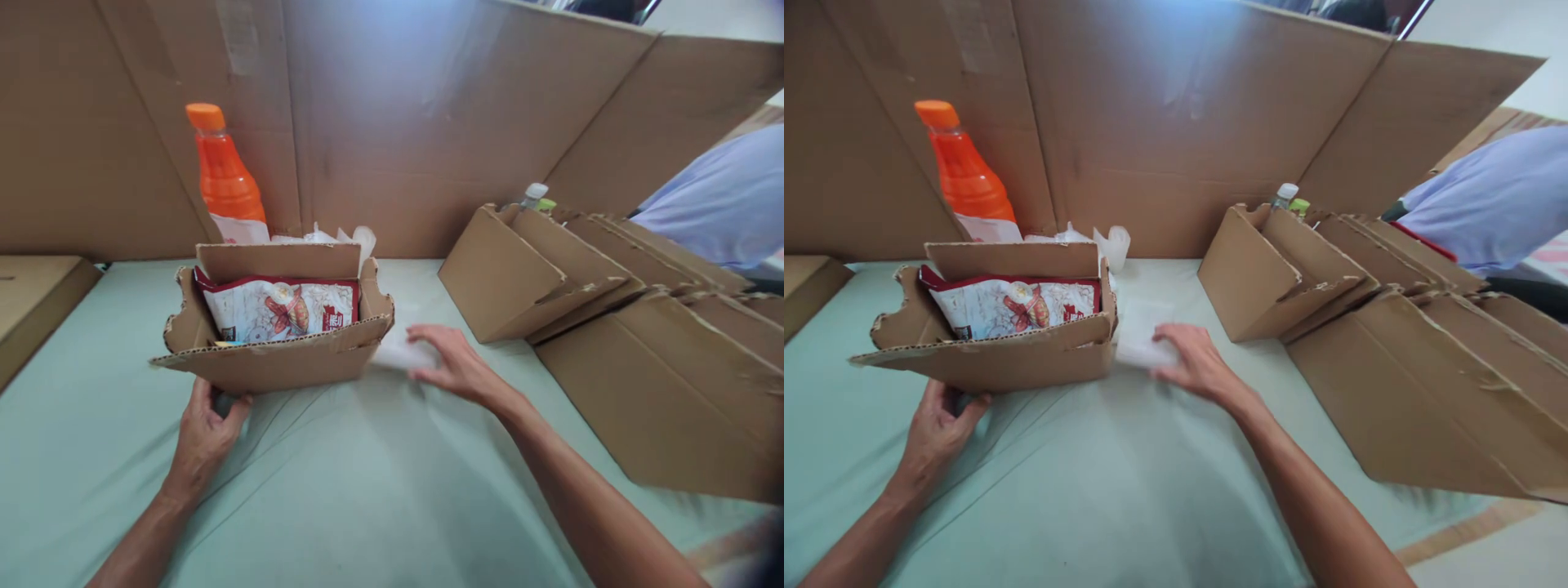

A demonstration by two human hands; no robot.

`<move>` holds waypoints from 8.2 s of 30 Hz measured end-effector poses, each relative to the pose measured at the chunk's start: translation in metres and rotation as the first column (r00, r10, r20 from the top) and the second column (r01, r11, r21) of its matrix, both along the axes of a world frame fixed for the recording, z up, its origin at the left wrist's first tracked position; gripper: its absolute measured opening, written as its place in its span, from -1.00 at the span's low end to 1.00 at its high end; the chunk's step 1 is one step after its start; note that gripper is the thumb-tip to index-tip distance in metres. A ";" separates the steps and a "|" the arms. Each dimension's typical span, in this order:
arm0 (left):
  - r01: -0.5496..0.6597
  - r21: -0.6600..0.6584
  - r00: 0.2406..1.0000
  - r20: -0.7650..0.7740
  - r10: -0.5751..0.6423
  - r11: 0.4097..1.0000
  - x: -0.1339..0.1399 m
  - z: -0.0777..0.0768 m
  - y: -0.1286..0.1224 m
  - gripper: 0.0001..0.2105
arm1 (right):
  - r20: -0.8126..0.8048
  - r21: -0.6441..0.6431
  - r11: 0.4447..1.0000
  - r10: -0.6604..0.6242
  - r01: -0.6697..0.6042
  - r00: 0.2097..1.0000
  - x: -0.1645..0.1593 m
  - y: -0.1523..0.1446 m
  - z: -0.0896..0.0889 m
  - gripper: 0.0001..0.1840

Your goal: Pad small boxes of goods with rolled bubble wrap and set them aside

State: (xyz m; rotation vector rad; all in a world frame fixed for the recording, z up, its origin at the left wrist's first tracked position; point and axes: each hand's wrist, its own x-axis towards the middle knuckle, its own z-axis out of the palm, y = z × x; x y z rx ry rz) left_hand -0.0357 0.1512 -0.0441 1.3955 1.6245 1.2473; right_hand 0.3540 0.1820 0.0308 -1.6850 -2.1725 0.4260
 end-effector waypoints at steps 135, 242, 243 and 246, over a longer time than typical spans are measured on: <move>0.285 0.254 0.813 -0.575 -0.093 0.924 0.040 0.021 -0.209 -0.53 | -0.016 0.234 0.902 0.377 -0.363 0.926 -0.125 -0.205 -0.036 -0.41; 0.016 0.152 0.965 0.255 -0.055 0.988 -0.026 0.045 0.058 -0.31 | -0.600 -0.031 0.991 -0.121 0.128 0.791 -0.066 0.044 0.039 -0.55; 0.047 0.152 0.948 0.306 -0.092 0.987 -0.022 0.044 0.064 -0.32 | -0.600 -0.064 0.997 -0.076 0.046 0.797 -0.081 0.047 0.027 -0.46; 0.075 0.159 0.918 0.374 -0.130 0.984 0.001 0.048 0.075 -0.41 | -0.610 -0.069 0.998 -0.038 -0.005 0.791 -0.110 0.054 0.015 -0.39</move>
